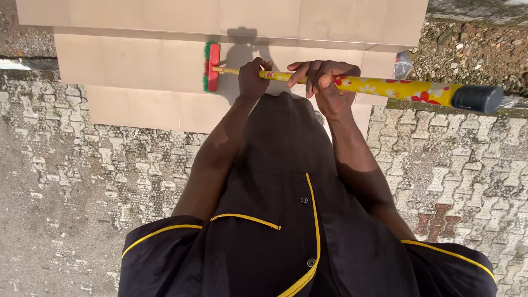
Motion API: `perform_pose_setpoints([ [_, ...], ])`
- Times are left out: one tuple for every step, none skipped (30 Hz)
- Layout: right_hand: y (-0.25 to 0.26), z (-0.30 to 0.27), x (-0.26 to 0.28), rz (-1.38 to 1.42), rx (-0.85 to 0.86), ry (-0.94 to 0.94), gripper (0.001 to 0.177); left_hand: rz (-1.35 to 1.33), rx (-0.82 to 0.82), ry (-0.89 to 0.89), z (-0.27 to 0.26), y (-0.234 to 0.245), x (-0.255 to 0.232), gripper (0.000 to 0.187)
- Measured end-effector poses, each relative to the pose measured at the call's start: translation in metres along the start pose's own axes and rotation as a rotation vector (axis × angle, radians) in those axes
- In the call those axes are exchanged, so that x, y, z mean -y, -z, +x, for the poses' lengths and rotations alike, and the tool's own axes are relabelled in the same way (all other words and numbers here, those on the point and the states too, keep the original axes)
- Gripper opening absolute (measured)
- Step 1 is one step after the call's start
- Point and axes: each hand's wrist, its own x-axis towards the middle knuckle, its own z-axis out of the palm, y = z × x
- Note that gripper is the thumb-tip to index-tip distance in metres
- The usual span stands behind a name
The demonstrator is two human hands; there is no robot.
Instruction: Picking up trash and sweeping a set of outdoor steps.
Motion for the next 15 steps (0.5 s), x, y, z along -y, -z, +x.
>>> perform_pose_setpoints([
  [-0.002, -0.001, 0.000, -0.008, -0.018, -0.002, 0.057, -0.003, 0.019, -0.004, 0.002, 0.000, 0.010, 0.028],
  [-0.007, -0.001, 0.000, -0.009, -0.023, 0.012, 0.056, 0.065, 0.037, -0.014, 0.004, 0.003, 0.021, 0.026],
  [-0.011, -0.002, -0.001, -0.010, -0.028, 0.026, 0.056, 0.133, 0.054, -0.026, 0.006, 0.006, 0.031, 0.026],
  [-0.010, -0.001, -0.002, -0.017, -0.046, 0.030, 0.056, 0.134, 0.072, -0.036, 0.012, 0.006, 0.035, 0.026],
  [-0.008, 0.000, -0.003, -0.049, -0.066, 0.021, 0.057, 0.195, 0.046, -0.153, 0.018, 0.005, 0.037, 0.026],
  [-0.006, -0.004, -0.002, -0.085, -0.088, 0.007, 0.058, 0.250, 0.023, -0.269, 0.018, 0.001, 0.039, 0.029],
  [-0.006, -0.007, -0.002, -0.095, -0.109, 0.005, 0.058, 0.244, 0.044, -0.277, 0.019, -0.001, 0.040, 0.029],
  [-0.003, -0.010, 0.000, -0.126, -0.109, -0.017, 0.059, 0.257, 0.144, -0.218, 0.020, -0.007, 0.038, 0.026],
  [0.000, -0.013, 0.003, -0.157, -0.109, -0.039, 0.061, 0.271, 0.243, -0.160, 0.021, -0.013, 0.035, 0.027],
  [0.004, -0.015, 0.006, -0.161, -0.113, -0.041, 0.061, 0.267, 0.248, -0.161, 0.021, -0.025, 0.038, 0.027],
  [0.009, -0.017, 0.010, -0.164, -0.112, -0.055, 0.061, 0.194, 0.305, -0.049, 0.022, -0.038, 0.039, 0.020],
  [0.015, -0.018, 0.013, -0.161, -0.110, -0.068, 0.061, 0.124, 0.358, 0.066, 0.022, -0.048, 0.042, 0.016],
  [0.021, -0.020, 0.017, -0.159, -0.112, -0.069, 0.061, 0.125, 0.360, 0.068, 0.023, -0.062, 0.042, 0.016],
  [0.026, -0.024, 0.023, -0.178, -0.127, -0.063, 0.060, 0.131, 0.383, 0.033, 0.021, -0.079, 0.042, 0.016],
  [0.033, -0.028, 0.030, -0.196, -0.142, -0.057, 0.059, 0.136, 0.406, -0.002, 0.018, -0.096, 0.041, 0.017],
])
